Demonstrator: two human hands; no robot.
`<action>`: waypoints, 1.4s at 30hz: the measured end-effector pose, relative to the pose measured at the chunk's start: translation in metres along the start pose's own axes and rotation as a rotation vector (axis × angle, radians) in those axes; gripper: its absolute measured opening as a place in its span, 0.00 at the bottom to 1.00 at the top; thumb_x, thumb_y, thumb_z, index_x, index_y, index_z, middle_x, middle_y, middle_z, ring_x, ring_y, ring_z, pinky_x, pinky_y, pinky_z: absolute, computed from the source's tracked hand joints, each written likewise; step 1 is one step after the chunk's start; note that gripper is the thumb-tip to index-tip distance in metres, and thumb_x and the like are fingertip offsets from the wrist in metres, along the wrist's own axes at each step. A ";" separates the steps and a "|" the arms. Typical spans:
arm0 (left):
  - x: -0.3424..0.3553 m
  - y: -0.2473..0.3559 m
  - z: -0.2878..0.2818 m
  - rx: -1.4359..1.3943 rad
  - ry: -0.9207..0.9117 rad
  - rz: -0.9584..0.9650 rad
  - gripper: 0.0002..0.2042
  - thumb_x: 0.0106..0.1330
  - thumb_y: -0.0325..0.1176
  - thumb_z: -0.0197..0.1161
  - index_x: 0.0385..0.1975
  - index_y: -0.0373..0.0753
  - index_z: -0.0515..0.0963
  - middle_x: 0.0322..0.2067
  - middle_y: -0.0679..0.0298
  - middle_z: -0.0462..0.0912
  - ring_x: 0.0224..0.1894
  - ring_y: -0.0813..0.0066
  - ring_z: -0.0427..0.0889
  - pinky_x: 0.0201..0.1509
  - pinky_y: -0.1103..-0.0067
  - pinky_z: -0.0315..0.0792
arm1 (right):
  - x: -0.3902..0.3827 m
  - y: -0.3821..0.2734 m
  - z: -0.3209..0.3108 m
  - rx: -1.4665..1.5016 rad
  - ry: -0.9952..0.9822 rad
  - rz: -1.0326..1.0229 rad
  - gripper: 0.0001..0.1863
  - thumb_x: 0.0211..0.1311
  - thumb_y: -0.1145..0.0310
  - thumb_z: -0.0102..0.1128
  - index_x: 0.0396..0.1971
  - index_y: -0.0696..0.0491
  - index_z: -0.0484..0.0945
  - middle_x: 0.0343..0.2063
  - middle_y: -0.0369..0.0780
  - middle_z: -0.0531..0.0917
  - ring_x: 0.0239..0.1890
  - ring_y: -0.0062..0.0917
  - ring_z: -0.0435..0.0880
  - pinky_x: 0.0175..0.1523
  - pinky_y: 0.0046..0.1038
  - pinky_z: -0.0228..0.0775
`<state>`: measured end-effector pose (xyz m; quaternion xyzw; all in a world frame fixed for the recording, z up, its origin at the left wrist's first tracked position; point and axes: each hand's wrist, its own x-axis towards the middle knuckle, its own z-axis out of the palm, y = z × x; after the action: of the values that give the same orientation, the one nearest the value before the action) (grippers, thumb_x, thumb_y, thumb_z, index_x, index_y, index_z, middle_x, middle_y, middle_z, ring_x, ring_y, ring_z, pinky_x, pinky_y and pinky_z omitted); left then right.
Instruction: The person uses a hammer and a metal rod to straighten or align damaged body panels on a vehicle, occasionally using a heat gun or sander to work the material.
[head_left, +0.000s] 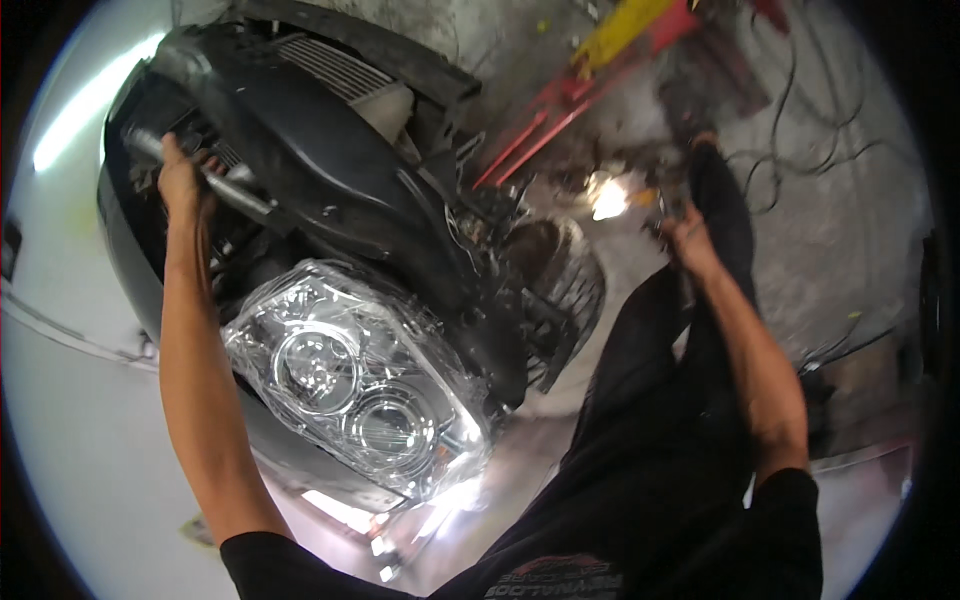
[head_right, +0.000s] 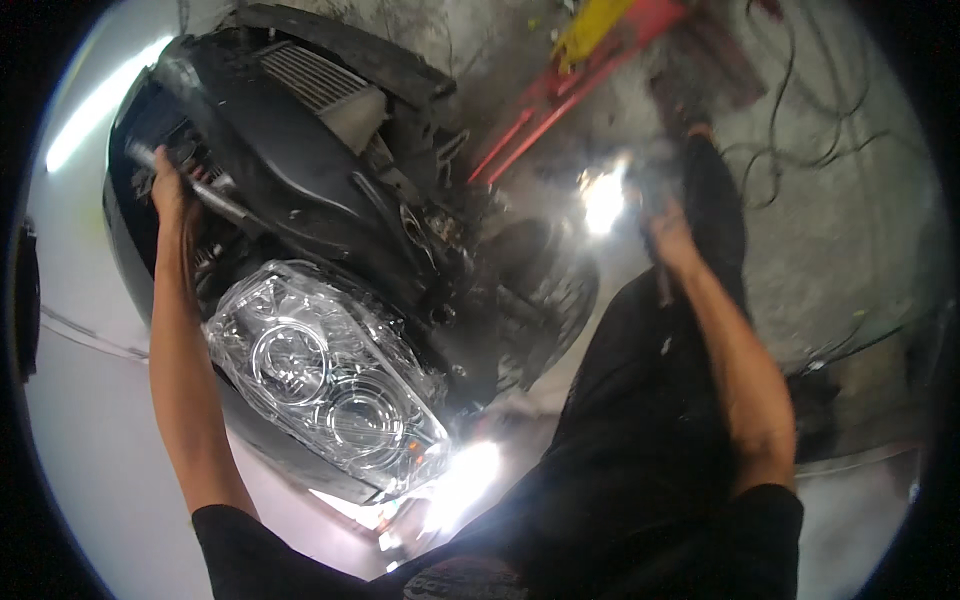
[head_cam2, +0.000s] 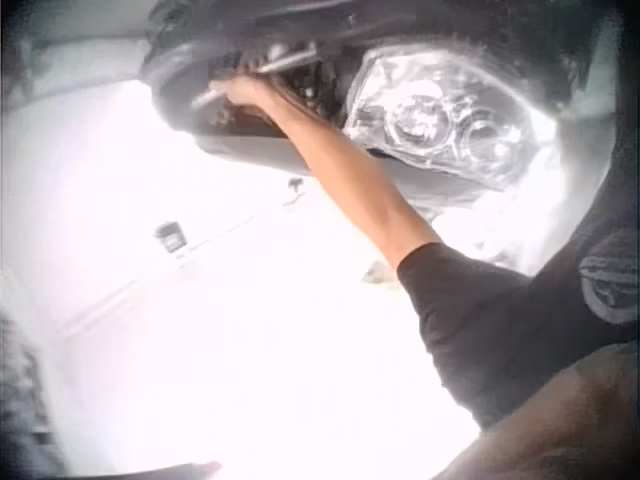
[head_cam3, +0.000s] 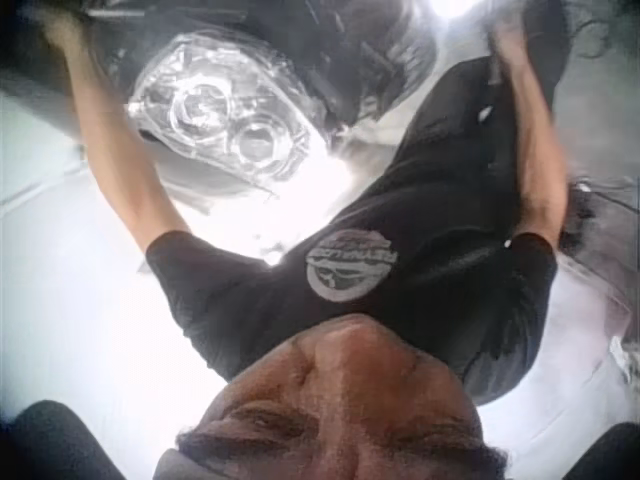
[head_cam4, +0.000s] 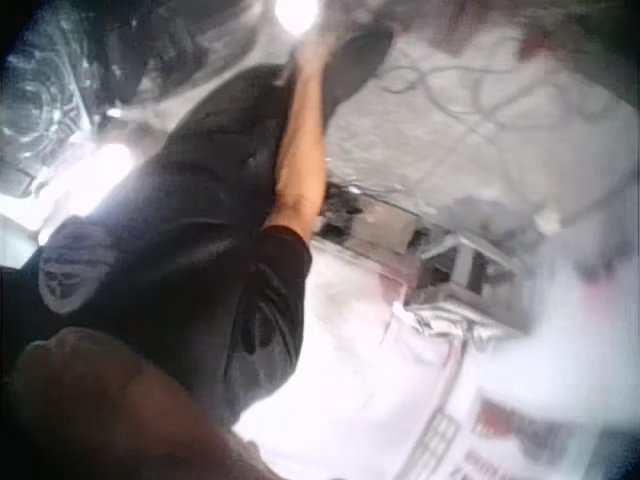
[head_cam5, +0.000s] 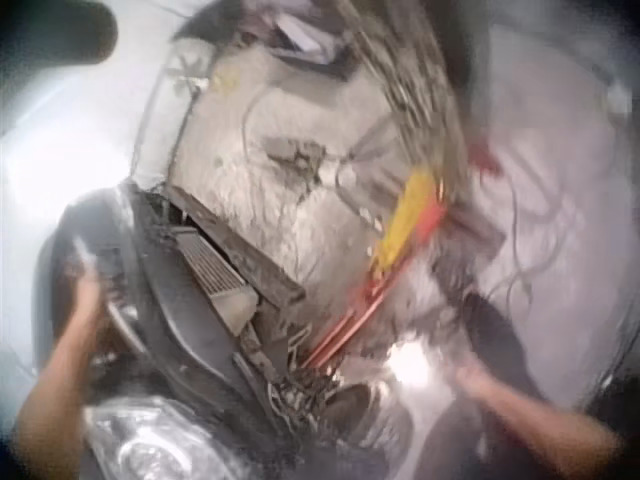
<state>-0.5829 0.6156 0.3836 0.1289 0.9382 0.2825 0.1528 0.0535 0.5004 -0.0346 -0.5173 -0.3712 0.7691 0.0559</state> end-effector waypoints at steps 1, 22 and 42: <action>-0.005 0.000 0.013 -0.048 0.032 0.024 0.33 0.74 0.58 0.58 0.60 0.29 0.67 0.37 0.47 0.80 0.29 0.60 0.79 0.31 0.67 0.77 | -0.016 -0.024 0.003 0.075 0.056 0.013 0.21 0.64 0.65 0.57 0.55 0.56 0.71 0.22 0.33 0.74 0.21 0.17 0.71 0.26 0.27 0.66; -0.038 0.030 0.005 -0.059 0.260 -0.030 0.17 0.65 0.39 0.67 0.32 0.25 0.79 0.32 0.36 0.85 0.40 0.38 0.87 0.42 0.56 0.78 | 0.013 -0.617 0.274 -0.350 -0.342 -0.564 0.31 0.72 0.57 0.60 0.65 0.64 0.71 0.23 0.32 0.72 0.23 0.15 0.69 0.28 0.22 0.63; -0.024 0.025 0.005 -0.284 0.211 -0.236 0.11 0.63 0.29 0.67 0.42 0.28 0.81 0.31 0.40 0.85 0.38 0.39 0.87 0.42 0.60 0.78 | 0.119 -0.827 0.421 -1.234 -0.913 -0.932 0.26 0.75 0.58 0.55 0.68 0.51 0.73 0.38 0.46 0.87 0.35 0.28 0.82 0.45 0.34 0.75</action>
<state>-0.5554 0.6305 0.3989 -0.0349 0.9083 0.4042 0.1024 -0.6004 0.9340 0.4755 0.1040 -0.8767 0.4631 -0.0787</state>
